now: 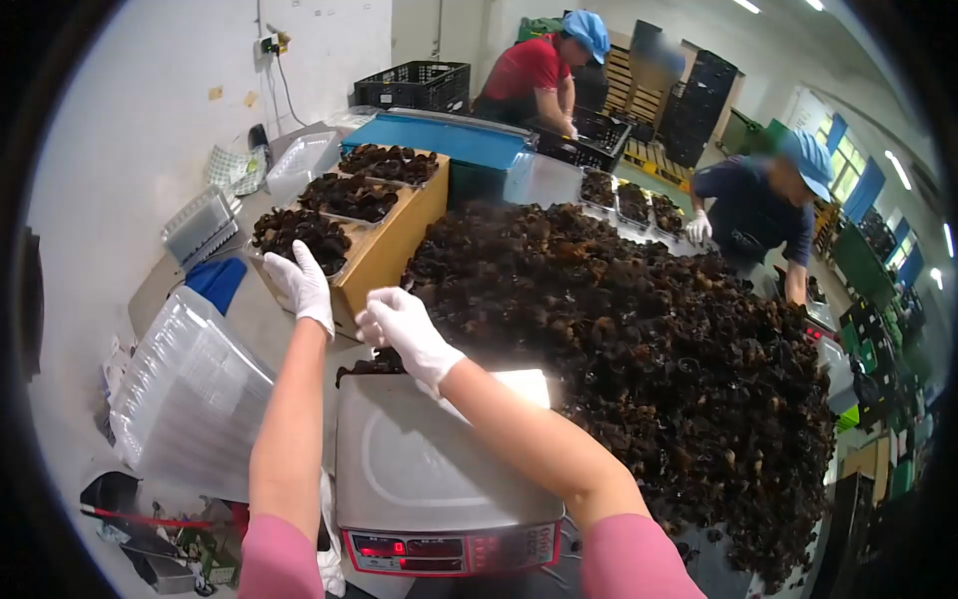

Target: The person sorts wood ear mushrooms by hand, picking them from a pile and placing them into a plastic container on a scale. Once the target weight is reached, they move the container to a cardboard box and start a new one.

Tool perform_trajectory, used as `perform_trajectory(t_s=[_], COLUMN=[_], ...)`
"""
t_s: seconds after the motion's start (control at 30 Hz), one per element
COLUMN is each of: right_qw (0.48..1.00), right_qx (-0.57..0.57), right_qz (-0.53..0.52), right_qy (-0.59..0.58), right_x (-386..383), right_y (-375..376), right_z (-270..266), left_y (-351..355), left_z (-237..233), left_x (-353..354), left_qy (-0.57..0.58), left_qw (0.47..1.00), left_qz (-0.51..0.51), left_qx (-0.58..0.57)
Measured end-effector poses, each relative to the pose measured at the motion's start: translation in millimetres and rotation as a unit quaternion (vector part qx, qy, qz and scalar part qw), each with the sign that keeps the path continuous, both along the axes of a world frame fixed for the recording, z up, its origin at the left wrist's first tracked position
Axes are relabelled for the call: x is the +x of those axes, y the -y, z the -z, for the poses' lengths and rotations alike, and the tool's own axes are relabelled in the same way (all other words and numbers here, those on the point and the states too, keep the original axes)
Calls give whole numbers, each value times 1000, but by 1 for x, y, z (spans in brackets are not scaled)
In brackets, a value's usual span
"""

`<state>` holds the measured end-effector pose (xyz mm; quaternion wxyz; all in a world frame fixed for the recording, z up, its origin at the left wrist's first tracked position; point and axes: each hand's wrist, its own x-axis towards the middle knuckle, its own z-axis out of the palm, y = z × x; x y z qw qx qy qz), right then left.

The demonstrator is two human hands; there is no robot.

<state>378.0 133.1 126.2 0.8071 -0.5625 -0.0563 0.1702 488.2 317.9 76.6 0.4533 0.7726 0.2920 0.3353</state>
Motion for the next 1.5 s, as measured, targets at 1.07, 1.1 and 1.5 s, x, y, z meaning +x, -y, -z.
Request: perform_trajectory(t_s=[1.07,1.1,1.5], right_qw=[609,597,648], right_qx=[-644,-688,-690], right_qz=[343,300,78], right_qy=[311,284,313], right_x=[-202,-202,-393], right_y=[426,420,386], right_z=[66,74,83], left_y=[265,277,390], left_z=[6,9,70], left_x=[-480,-469,-383], left_qy=[-4,1,-49], left_qw=[712,720,714], left_qz=[688,679,621], left_qx=[142,144,320])
